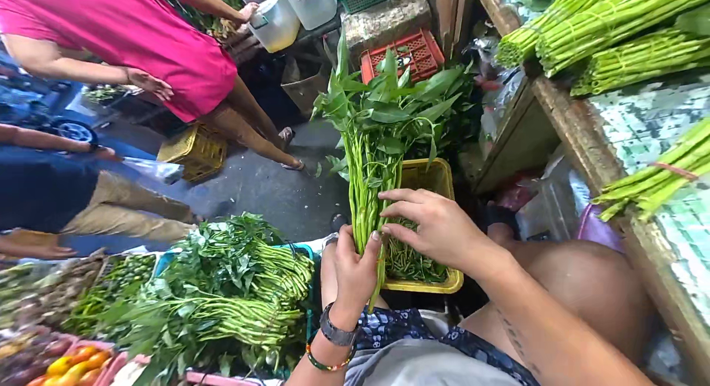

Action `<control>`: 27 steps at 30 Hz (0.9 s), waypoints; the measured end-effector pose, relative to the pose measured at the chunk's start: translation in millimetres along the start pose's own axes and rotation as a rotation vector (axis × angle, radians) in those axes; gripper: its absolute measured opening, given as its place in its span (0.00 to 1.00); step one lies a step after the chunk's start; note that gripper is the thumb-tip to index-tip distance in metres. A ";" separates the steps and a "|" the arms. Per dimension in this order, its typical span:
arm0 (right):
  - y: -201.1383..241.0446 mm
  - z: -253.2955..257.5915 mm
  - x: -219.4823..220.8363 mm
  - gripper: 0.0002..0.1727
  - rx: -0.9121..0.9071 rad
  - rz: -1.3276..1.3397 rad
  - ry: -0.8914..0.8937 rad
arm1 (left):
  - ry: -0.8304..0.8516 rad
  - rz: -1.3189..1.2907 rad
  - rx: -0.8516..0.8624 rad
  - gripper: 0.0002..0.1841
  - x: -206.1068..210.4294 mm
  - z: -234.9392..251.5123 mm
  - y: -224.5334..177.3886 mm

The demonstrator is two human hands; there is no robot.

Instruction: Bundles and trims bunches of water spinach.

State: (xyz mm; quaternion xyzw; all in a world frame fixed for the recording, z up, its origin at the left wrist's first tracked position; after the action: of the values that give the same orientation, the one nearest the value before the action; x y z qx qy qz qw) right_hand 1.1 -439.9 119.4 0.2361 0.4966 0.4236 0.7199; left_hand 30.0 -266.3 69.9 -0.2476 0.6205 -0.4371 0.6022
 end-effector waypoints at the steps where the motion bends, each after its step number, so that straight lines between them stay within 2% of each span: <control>1: -3.2 0.8 2.8 0.18 0.015 -0.041 0.005 | -0.008 0.000 0.007 0.18 0.5 0.0 0.3; 6: -9.6 2.7 -10.8 0.12 0.125 -0.037 -0.206 | -0.058 -0.035 0.048 0.19 2.1 -1.0 2.7; 10: -29.3 -0.8 -20.1 0.12 0.409 0.178 -0.336 | -0.077 -0.119 0.115 0.18 5.9 -4.9 0.0; 12: -39.4 -1.9 -18.9 0.16 0.492 0.243 -0.355 | -0.081 -0.136 0.154 0.20 7.8 -7.5 -1.3; 15: -36.6 -2.0 -19.1 0.21 0.428 0.149 -0.403 | -0.073 -0.130 0.202 0.22 11.0 -11.1 -4.2; 19: -20.6 -2.3 -17.8 0.19 0.259 0.043 -0.496 | -0.090 -0.097 0.261 0.24 12.2 -14.0 -9.6; 24: -30.8 -2.7 -17.3 0.23 0.412 0.175 -0.455 | -0.109 -0.045 0.294 0.25 10.8 -15.7 -11.8; 27: -42.1 -2.0 -18.7 0.22 0.508 0.279 -0.453 | -0.106 0.000 0.322 0.24 11.6 -20.1 -12.3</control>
State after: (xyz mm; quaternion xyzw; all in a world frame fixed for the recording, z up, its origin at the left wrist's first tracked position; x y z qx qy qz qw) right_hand 12.3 -478.2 96.3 0.5605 0.3769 0.3178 0.6654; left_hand 6.1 -277.1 71.9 -0.1706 0.5099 -0.5173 0.6658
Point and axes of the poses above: each hand's wrist, its own z-axis towards the middle knuckle, its own x-axis out of the palm, y = z × x, the point moved 7 cm from there along z, towards the middle knuckle, and after that the axes turned 15 degrees about z, right-handed, at the moved point
